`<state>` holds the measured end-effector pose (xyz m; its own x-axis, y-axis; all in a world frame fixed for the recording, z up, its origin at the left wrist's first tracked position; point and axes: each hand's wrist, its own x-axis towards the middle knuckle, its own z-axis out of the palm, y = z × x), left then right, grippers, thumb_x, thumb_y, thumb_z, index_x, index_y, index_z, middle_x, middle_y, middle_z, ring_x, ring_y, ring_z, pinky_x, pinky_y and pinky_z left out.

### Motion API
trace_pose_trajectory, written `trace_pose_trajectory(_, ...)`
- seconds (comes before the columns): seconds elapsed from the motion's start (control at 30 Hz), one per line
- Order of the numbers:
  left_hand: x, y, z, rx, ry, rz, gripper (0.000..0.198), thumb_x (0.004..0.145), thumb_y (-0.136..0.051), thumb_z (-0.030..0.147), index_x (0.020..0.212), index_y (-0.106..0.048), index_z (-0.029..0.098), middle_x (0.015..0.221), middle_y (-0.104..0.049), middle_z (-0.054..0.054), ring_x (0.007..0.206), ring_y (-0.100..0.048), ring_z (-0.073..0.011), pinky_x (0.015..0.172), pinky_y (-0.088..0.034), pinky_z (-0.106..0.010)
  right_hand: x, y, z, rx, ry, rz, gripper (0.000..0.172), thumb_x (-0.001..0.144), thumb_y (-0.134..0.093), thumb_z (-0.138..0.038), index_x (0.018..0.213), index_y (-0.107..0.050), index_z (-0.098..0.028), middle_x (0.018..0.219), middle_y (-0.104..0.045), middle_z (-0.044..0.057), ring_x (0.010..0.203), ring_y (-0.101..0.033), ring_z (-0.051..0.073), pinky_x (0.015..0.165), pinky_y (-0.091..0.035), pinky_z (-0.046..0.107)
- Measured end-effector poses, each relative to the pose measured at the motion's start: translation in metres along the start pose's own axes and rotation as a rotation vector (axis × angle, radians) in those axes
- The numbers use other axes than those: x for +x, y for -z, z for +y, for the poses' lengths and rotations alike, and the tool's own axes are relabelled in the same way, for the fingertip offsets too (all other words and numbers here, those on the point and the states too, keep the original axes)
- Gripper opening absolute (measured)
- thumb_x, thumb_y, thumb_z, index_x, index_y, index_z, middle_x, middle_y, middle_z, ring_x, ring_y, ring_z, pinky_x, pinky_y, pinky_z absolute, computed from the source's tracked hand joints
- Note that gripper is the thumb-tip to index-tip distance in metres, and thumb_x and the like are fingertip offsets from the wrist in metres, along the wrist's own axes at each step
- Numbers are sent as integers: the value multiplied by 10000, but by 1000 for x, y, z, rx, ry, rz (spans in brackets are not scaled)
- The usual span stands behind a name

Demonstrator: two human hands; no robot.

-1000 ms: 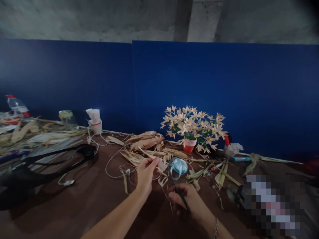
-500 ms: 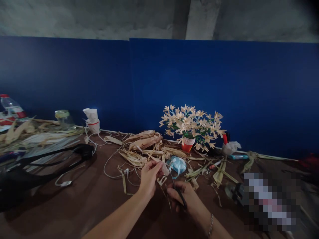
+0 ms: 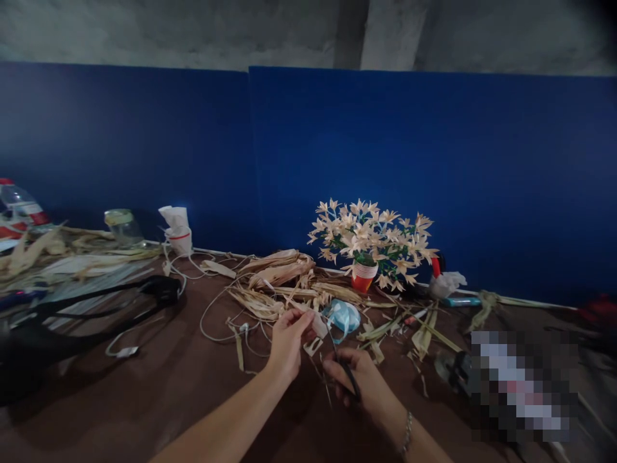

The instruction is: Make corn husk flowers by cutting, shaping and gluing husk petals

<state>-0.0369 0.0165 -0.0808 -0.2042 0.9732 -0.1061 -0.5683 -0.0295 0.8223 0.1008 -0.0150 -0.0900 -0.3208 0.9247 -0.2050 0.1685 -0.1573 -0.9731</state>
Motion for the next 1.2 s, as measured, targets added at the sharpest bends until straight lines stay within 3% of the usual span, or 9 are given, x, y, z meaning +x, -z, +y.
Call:
trace_pose_trajectory(0.7,9,3,15,74,113,-84,236,500,-755,278,588,-596,127,536,-600,7,488,-551,-98,537,-452,-221,-1,5,0,-31,11,-10,398,623,-601,-517,717,-548,-134,356,-400,-87,289,-299,25,282,-214,142)
trace_pose_trajectory(0.97,14,10,19,166,119,-216,220,558,-721,307,615,-613,124,581,-632,-25,522,-576,-118,545,-456,-233,-4,6,-7,-66,-2,-23,378,625,-602,-496,714,-555,-132,352,-395,-87,285,-300,29,284,-208,146)
trace_pose_trajectory(1.2,14,9,25,214,143,-233,236,534,-731,316,629,-632,124,586,-643,-40,508,-587,-130,535,-455,-242,-8,8,-11,-93,-14,-38,354,639,-592,-484,697,-556,-136,356,-397,-85,277,-293,24,287,-205,149)
